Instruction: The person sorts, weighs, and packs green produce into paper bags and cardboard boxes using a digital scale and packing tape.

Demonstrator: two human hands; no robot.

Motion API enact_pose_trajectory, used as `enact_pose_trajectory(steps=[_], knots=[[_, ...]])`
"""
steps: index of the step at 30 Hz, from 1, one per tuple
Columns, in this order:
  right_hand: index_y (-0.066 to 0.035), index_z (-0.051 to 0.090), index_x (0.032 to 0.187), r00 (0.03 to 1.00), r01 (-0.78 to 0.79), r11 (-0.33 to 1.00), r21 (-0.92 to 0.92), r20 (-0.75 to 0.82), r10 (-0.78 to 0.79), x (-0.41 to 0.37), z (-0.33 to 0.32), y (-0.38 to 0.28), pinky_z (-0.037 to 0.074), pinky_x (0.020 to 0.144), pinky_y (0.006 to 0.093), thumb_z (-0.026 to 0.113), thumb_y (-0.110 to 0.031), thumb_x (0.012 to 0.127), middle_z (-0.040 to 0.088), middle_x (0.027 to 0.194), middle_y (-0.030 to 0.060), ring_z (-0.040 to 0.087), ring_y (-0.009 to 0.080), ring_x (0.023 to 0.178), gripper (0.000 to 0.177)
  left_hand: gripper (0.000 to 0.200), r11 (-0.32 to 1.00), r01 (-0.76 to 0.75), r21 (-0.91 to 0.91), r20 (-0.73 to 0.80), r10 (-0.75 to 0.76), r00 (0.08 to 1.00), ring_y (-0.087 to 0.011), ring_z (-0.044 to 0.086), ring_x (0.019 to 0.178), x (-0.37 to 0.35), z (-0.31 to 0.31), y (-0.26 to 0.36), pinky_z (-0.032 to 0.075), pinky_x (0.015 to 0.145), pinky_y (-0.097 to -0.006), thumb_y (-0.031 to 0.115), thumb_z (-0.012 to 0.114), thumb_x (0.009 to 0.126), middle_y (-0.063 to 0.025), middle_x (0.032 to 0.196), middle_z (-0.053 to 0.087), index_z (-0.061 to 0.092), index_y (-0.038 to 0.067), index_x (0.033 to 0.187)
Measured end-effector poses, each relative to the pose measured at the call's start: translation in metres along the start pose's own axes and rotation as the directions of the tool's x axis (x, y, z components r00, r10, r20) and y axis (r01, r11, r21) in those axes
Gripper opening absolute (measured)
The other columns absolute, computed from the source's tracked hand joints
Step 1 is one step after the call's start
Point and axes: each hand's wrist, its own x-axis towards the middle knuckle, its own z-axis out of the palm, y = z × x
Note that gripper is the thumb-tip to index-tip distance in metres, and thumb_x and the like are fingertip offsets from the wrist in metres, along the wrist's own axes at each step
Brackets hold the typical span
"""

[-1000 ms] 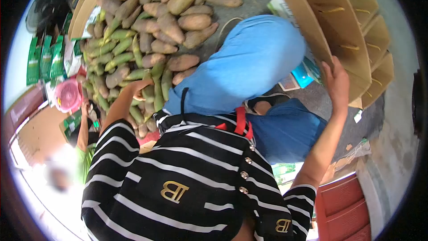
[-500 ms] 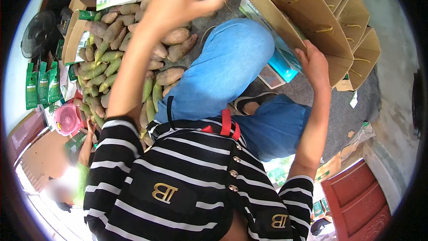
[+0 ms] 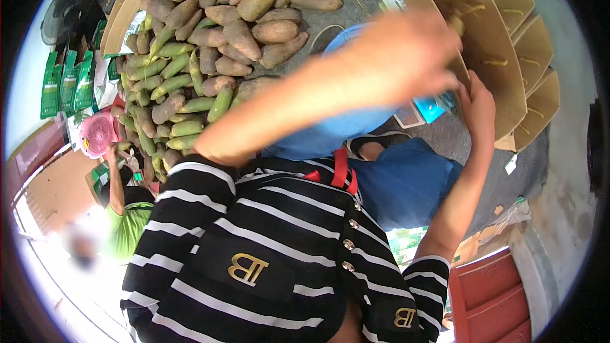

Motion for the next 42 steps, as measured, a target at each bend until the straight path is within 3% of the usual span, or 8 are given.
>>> enact_pose_trajectory(steps=[5,11,14,17,22,30,32,42], knots=[[-0.003,0.055,0.107,1.000,-0.013,1.000,-0.025,0.010,0.013,0.002,-0.005,-0.007,0.046,0.072,0.0438,0.057,-0.026,0.086,0.061,0.094,0.0238,0.059,0.0397,0.087,0.032,0.033,0.705,-0.162,0.691,0.204,0.024,0.979,-0.0273,0.054,0.094,-0.016,0.045,0.032,0.038,0.087,-0.0394,0.032,0.064,0.076,-0.0113,0.090,0.057,0.059,0.005,0.094],[-0.004,0.055,0.108,1.000,0.029,0.998,0.060,-0.008,-0.029,0.001,0.007,0.008,0.046,0.071,0.0436,0.056,-0.026,0.087,0.061,0.092,0.0229,0.059,0.0396,0.086,0.031,0.019,0.943,0.086,-0.323,-0.059,-0.110,0.992,-0.0267,0.055,0.098,-0.020,0.012,0.018,0.042,0.086,-0.0383,0.023,0.061,0.079,-0.0105,0.088,0.060,0.062,0.008,0.090],[-0.005,0.055,0.107,1.000,-0.028,0.999,0.025,-0.015,0.028,-0.001,-0.003,-0.016,0.046,0.071,0.0431,0.055,-0.025,0.088,0.061,0.092,0.0222,0.059,0.0395,0.086,0.028,0.025,0.916,0.398,0.052,-0.164,-0.386,0.908,-0.0327,0.060,0.083,-0.065,-0.034,-0.062,0.048,0.072,-0.0403,0.025,0.059,0.079,-0.0152,0.087,0.061,0.060,0.005,0.094],[-0.006,0.056,0.107,1.000,-0.011,1.000,-0.021,-0.019,0.011,-0.001,-0.006,-0.019,0.046,0.071,0.0423,0.054,-0.025,0.088,0.061,0.092,0.0221,0.059,0.0396,0.086,0.027,0.031,0.488,0.619,0.616,0.293,-0.871,0.395,-0.0364,0.060,0.081,-0.156,-0.059,-0.168,0.048,0.069,-0.0464,0.031,0.060,0.077,-0.0184,0.086,0.063,0.058,0.004,0.093],[-0.005,0.056,0.106,1.000,-0.029,1.000,0.003,-0.007,0.029,0.001,-0.003,-0.015,0.045,0.071,0.0421,0.054,-0.025,0.088,0.061,0.092,0.0222,0.058,0.0396,0.086,0.027,0.048,0.187,0.585,0.789,0.294,-0.951,-0.094,-0.0306,0.057,0.105,-0.407,-0.013,-0.256,0.048,0.084,-0.0408,0.022,0.066,0.073,-0.0157,0.114,0.059,0.051,0.011,0.118],[-0.004,0.056,0.106,1.000,-0.030,1.000,0.009,-0.005,0.030,0.005,-0.001,-0.009,0.046,0.070,0.0416,0.056,-0.027,0.088,0.061,0.090,0.0217,0.059,0.0386,0.084,0.030,0.034,0.286,0.674,0.681,0.314,-0.946,0.084,-0.0336,0.058,0.101,-0.321,-0.011,-0.193,0.047,0.083,-0.0426,0.013,0.058,0.078,-0.0172,0.110,0.059,0.049,0.004,0.110],[-0.003,0.056,0.107,0.998,-0.054,0.998,0.012,0.023,0.054,0.004,-0.004,-0.011,0.046,0.070,0.0418,0.056,-0.027,0.087,0.061,0.090,0.0218,0.059,0.0383,0.084,0.031,0.050,0.489,0.623,0.611,0.325,-0.872,0.366,-0.0370,0.059,0.092,-0.287,-0.003,-0.208,0.048,0.078,-0.0447,0.024,0.067,0.075,-0.0200,0.094,0.061,0.045,0.007,0.116],[-0.005,0.056,0.105,0.999,-0.012,0.999,-0.032,-0.050,0.011,0.002,0.002,-0.003,0.046,0.072,0.0446,0.058,-0.027,0.085,0.061,0.094,0.0210,0.059,0.0381,0.086,0.030,0.048,0.764,0.644,-0.046,-0.090,-0.645,0.759,-0.0180,0.058,0.094,-0.071,-0.116,-0.072,0.046,0.083,-0.0296,0.012,0.070,0.077,-0.0104,0.104,0.061,0.050,-0.001,0.119]])
